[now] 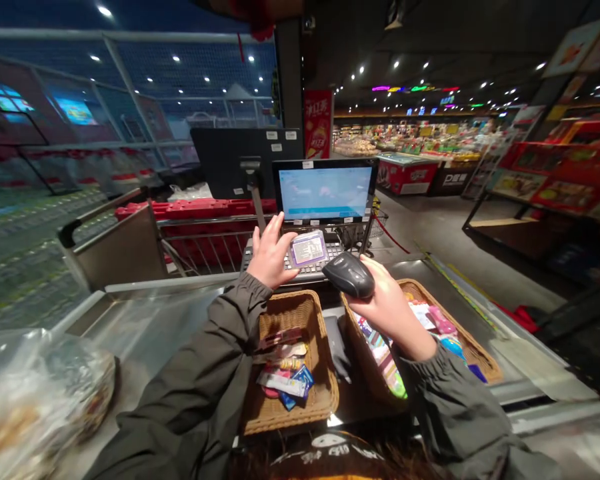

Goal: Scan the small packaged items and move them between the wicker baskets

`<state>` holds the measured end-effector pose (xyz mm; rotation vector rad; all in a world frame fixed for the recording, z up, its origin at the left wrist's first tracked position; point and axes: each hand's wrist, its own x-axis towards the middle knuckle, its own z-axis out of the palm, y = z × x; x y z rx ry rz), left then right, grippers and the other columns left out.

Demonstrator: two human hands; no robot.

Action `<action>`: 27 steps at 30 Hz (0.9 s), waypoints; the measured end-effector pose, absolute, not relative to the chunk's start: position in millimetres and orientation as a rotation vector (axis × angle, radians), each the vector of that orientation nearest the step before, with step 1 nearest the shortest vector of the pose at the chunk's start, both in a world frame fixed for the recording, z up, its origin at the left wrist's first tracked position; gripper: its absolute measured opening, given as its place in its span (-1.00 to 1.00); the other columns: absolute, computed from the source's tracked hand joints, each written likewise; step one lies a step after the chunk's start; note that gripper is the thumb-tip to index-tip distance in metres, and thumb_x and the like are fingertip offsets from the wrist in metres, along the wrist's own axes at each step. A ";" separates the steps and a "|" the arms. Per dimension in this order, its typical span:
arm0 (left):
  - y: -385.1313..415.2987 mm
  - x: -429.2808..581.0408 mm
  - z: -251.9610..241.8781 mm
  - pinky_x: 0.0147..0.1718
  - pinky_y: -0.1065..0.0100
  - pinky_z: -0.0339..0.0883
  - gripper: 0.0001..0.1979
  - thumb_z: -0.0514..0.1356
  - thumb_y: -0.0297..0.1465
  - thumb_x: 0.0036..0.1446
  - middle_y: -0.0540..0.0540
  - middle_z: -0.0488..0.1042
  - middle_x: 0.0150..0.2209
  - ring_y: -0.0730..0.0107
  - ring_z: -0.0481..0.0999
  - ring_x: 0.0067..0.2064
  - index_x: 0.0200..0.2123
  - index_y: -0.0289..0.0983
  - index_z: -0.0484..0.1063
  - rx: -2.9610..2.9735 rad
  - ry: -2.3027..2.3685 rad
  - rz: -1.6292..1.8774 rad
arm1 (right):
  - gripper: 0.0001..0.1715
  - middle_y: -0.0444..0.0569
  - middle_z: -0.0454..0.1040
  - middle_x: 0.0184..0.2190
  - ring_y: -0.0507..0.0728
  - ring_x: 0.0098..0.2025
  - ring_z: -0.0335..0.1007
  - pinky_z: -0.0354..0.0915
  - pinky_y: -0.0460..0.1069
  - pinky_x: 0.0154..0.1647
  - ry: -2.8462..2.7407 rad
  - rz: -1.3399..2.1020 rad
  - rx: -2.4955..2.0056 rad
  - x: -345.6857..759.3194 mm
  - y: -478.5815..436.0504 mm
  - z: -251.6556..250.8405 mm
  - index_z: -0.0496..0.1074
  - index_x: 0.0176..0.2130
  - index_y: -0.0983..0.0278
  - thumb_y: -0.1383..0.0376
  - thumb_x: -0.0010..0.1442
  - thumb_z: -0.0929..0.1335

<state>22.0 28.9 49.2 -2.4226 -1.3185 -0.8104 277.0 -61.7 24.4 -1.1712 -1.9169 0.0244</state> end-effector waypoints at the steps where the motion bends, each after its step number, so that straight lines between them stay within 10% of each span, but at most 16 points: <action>1: 28.9 19.1 49.5 0.32 -0.27 -0.28 -0.32 0.39 -0.30 -0.11 -0.36 -0.17 0.45 -0.10 -0.14 0.45 0.12 -0.21 0.29 -2.415 -1.326 -0.812 | -0.49 0.13 0.50 0.01 0.42 0.24 0.27 0.19 0.35 0.28 -1.923 0.024 -1.166 273.7 -61.5 24.3 0.44 0.00 0.24 0.27 0.00 0.41; 27: 29.7 -3.0 40.7 0.32 -0.29 -0.28 -0.32 0.39 -0.27 -0.10 -0.37 -0.18 0.45 -0.12 -0.13 0.45 0.12 -0.22 0.29 -2.458 -1.336 -0.812 | -0.46 0.18 0.51 0.02 0.44 0.22 0.30 0.20 0.36 0.24 -1.932 0.039 -1.194 254.8 -62.0 20.1 0.44 0.01 0.27 0.24 0.00 0.41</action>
